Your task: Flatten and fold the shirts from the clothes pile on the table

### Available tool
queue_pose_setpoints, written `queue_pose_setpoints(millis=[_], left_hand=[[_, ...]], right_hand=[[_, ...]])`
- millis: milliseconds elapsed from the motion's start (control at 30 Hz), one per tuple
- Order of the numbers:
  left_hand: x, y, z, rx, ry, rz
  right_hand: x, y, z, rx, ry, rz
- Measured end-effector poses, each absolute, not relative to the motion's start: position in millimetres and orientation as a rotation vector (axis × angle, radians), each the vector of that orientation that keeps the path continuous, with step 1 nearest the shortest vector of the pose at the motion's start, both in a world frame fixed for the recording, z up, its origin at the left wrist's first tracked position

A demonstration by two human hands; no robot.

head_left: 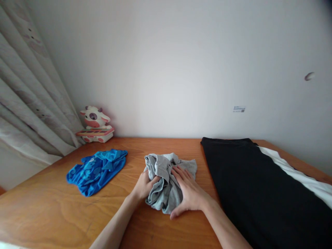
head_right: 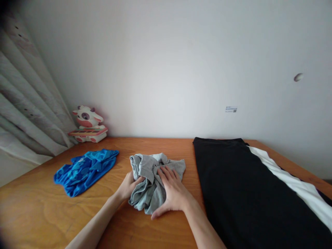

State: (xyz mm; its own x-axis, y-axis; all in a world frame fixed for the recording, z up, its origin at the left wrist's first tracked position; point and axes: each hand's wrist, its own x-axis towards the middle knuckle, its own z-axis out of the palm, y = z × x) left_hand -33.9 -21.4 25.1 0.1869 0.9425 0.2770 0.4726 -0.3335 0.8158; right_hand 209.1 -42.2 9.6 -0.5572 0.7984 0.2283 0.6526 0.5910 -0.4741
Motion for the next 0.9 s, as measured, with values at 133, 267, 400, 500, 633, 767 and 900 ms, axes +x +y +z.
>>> queue_pose_setpoints(millis=[133, 267, 400, 500, 633, 767, 900], left_hand=[[-34.6, -21.0, 23.1, 1.933, 1.336, 1.071], [-36.0, -19.1, 19.1, 1.953, 1.358, 1.022], [-36.9, -18.5, 18.1, 1.936, 1.359, 1.011], [-36.9, -19.8, 19.2, 1.911, 1.338, 1.031], [-37.3, -22.5, 19.2, 1.881, 1.293, 1.066], [-44.5, -21.3, 14.3, 1.953, 1.177, 1.039], [-54.8, -16.6, 7.2, 2.158, 0.935, 0.994]], right_hand=[[203.4, -42.5, 9.1, -1.217, -2.352, 0.419], [196.5, -42.5, 10.4, -1.189, -2.320, 0.334], [193.2, -44.0, 17.7, -1.218, -2.243, 0.325], [192.0, -45.4, 23.0, -1.290, -2.177, 0.356], [191.1, -44.5, 22.5, -1.345, -2.156, 0.281], [191.2, -41.5, 17.9, -1.345, -2.065, 0.340], [196.0, -35.8, 14.4, -1.285, -1.854, 0.584]])
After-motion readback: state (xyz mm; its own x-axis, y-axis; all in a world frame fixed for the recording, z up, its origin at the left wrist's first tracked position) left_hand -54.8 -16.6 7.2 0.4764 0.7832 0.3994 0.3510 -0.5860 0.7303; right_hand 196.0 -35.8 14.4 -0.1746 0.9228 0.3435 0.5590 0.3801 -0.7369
